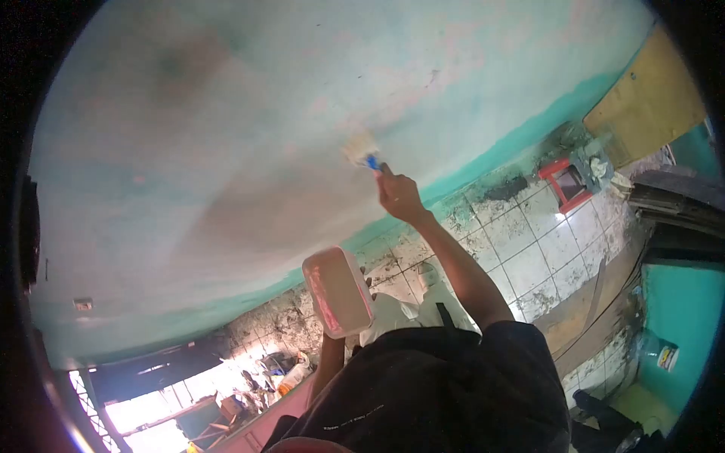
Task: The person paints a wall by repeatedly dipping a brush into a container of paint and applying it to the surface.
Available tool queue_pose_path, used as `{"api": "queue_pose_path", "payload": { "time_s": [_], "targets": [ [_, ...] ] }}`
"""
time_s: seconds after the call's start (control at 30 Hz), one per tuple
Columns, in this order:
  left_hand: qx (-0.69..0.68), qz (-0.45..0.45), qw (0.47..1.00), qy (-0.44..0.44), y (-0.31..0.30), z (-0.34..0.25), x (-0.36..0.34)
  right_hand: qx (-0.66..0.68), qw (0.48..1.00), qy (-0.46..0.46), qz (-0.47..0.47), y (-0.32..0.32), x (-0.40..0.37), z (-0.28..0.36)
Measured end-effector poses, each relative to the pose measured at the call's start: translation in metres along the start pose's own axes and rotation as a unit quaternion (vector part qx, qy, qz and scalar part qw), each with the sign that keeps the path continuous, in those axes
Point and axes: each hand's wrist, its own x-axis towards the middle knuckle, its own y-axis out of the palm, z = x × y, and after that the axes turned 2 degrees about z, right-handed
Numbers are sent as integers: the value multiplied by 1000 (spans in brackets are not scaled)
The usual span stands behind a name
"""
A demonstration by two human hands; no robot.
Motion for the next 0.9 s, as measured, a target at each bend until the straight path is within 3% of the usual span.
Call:
{"api": "queue_pose_path", "payload": {
  "time_s": [0.03, 0.1, 0.17, 0.2, 0.27, 0.3, 0.33, 0.37, 0.47, 0.57, 0.6, 0.67, 0.77, 0.83, 0.9],
  "targets": [
    [5, -28, 1000, 7, 4, 0, 2, -11, 998, -41, -40, 25, -15, -35],
    [-21, -11, 1000, 9, -2, 1, 1, -60, 987, 114, 98, 63, -57, -92],
    [-48, 8, 999, 2, -1, 7, 0, -54, 995, 14, 88, 108, -103, -182],
    [-54, -10, 998, 5, 1, 5, 3, -58, 994, 9, 96, 103, -98, -184],
    [-65, -26, 998, 7, 0, 0, 11, -197, 966, -141, 88, 82, -72, -172],
    [-55, -12, 998, 21, -5, 0, 18, 26, 976, 148, 161, 37, -30, -101],
    [-46, -1, 998, 34, -8, 4, 21, 45, 971, 167, 166, -3, 0, -44],
    [-51, 8, 998, 38, 8, 9, 4, 67, 968, 179, 165, -44, 7, 13],
    [-59, 73, 993, 64, 49, 3, 20, 185, 981, 48, 37, -111, 37, 85],
    [-65, 96, 992, 53, 46, 3, 33, 158, 985, 61, 9, -134, 51, 108],
    [-78, 117, 988, 63, 59, 2, 9, 152, 988, 23, -12, -132, 34, 119],
    [-89, 130, 985, 67, 71, -5, 6, 108, 994, -12, -3, -86, 25, 70],
    [-89, 203, 972, 72, 81, -11, 6, -30, 996, 56, 55, 22, -40, -69],
    [-22, 178, 982, 64, 89, -23, -1, -53, 990, 104, 78, 52, -84, -129],
    [-15, 185, 981, 60, 93, -31, -3, -105, 977, 46, 178, 58, -106, -169]
  ]
}}
